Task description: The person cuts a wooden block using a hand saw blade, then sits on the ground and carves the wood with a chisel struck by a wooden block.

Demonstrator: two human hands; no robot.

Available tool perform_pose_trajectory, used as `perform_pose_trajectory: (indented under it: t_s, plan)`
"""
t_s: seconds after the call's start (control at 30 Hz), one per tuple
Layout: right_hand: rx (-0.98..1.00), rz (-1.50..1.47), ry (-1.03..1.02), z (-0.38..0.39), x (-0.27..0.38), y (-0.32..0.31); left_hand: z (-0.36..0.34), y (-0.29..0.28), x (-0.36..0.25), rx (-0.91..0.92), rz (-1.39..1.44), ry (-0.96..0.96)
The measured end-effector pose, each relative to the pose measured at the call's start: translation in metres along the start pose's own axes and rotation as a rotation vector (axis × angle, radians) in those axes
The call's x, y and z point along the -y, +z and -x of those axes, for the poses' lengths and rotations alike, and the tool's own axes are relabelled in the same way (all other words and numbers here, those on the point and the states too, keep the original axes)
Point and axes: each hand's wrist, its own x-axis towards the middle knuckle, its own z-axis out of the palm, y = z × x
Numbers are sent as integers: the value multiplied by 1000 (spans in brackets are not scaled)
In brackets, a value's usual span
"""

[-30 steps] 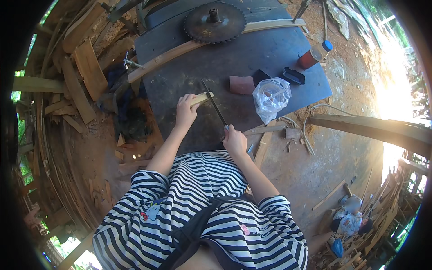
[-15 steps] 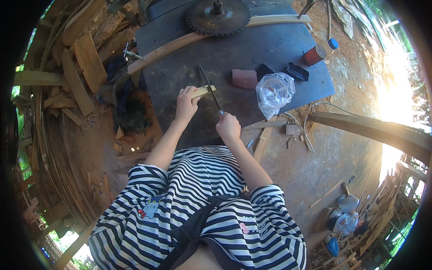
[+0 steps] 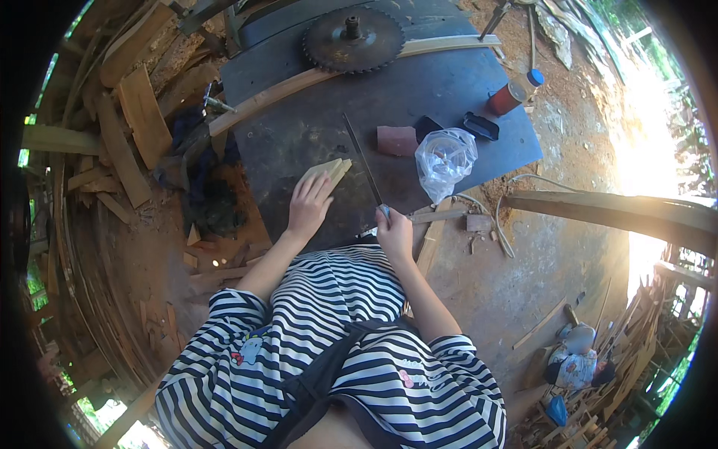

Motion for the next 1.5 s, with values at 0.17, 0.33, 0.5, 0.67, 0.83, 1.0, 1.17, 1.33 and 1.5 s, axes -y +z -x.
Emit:
perform_pose_trajectory:
  t_s: [0.17, 0.33, 0.5, 0.67, 0.83, 1.0, 1.17, 1.33, 1.5]
  plan:
    - [63, -163, -21, 5, 26, 1, 3, -22, -23, 40, 401, -155]
    - [56, 32, -168, 20, 65, -2, -26, -56, -53, -12, 1180, -709]
    - [-41, 236, -345, 35, 85, 2, -33, -66, -57, -15, 1402, -760]
    - [-40, 162, -392, 42, 96, -6, -30, -85, -52, -11, 1535, -732]
    - [-44, 40, -441, 47, 93, -3, -27, -98, -53, -6, 1561, -692]
    - [65, -162, -219, 53, 100, -1, -20, -108, -50, 19, 1582, -673]
    - [138, -244, -170, 54, 98, 9, -9, -116, -48, 2, 1600, -728]
    - [162, -292, -134, 56, 103, 17, 22, -110, -45, 31, 1617, -808]
    - [186, -356, -148, 61, 102, 26, 53, -98, -57, 57, 1571, -897]
